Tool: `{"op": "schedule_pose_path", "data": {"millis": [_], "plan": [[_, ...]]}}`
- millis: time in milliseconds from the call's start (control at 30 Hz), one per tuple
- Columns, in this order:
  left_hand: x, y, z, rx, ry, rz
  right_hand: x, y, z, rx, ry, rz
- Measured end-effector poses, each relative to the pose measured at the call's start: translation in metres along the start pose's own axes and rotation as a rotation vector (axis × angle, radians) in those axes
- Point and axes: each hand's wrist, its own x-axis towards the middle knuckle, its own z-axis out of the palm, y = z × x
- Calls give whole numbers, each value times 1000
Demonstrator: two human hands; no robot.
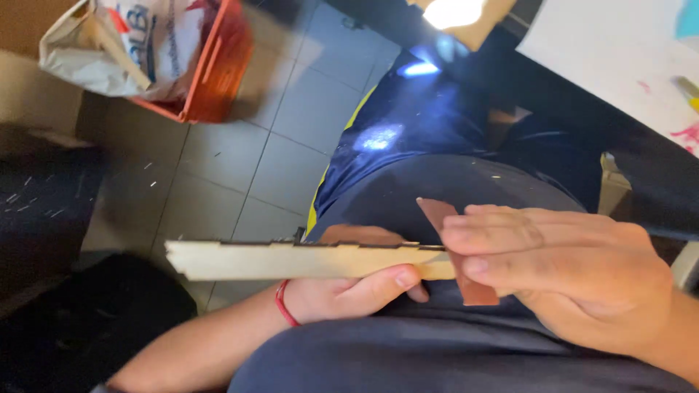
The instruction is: Sanding the edges of laser-cut wooden pieces with sandpaper
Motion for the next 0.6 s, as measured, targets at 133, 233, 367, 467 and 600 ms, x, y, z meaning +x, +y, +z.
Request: {"op": "schedule_pose_path", "data": {"millis": [133, 233, 367, 467, 600], "plan": [[2, -3, 2, 10, 54, -52, -1, 6, 2, 49, 36, -38], [-1, 2, 4, -10, -4, -81, -14, 10, -4, 86, 27, -2], [0, 4, 3, 5, 3, -37, -45, 31, -21, 330, 1, 164], [9, 2, 4, -41, 42, 121, -34, 61, -68, 213, -359, -49], [8, -6, -1, -10, 30, 120, 14, 21, -27, 201, -128, -84]]}}
